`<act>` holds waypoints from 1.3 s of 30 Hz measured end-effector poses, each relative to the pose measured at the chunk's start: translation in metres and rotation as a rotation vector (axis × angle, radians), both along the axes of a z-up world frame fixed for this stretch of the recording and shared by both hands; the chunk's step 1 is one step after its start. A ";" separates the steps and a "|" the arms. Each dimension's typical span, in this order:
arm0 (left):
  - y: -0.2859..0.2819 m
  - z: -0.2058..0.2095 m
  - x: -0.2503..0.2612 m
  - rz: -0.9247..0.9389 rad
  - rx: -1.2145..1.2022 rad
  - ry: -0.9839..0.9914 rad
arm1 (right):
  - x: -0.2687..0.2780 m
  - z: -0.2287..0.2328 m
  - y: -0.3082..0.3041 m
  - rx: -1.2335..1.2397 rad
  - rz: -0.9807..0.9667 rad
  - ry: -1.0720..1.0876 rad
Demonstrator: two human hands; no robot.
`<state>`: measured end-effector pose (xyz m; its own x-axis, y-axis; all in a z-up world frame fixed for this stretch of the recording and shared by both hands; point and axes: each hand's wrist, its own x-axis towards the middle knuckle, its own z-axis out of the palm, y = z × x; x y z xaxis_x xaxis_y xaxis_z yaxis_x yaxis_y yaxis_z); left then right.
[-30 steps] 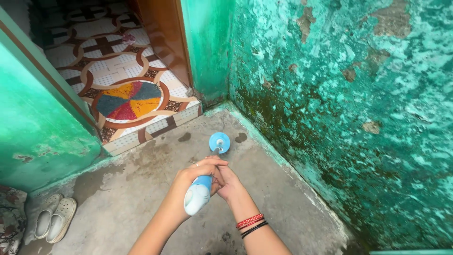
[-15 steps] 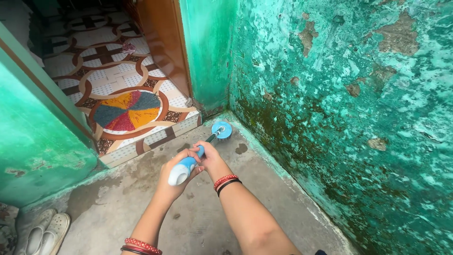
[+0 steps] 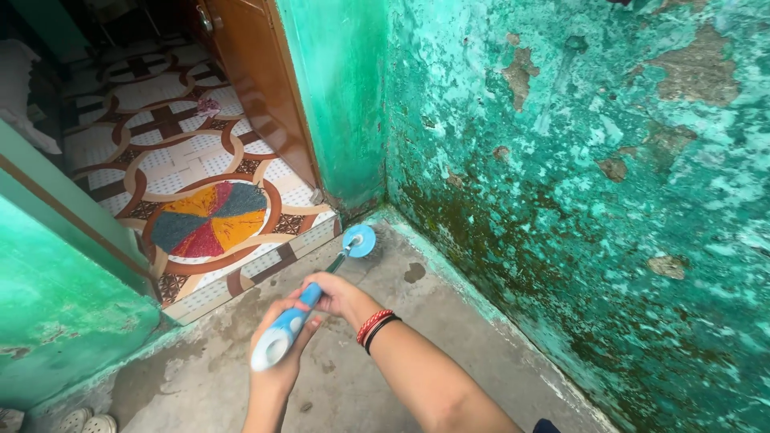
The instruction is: Assembling a cleaning mop by connecting the handle segments and brush head.
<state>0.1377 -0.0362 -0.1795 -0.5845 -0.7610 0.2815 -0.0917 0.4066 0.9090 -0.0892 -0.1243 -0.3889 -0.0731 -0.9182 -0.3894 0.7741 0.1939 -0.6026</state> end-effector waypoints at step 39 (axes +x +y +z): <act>-0.050 0.043 0.049 -0.093 0.912 -0.008 | 0.081 0.076 -0.013 0.360 0.010 0.386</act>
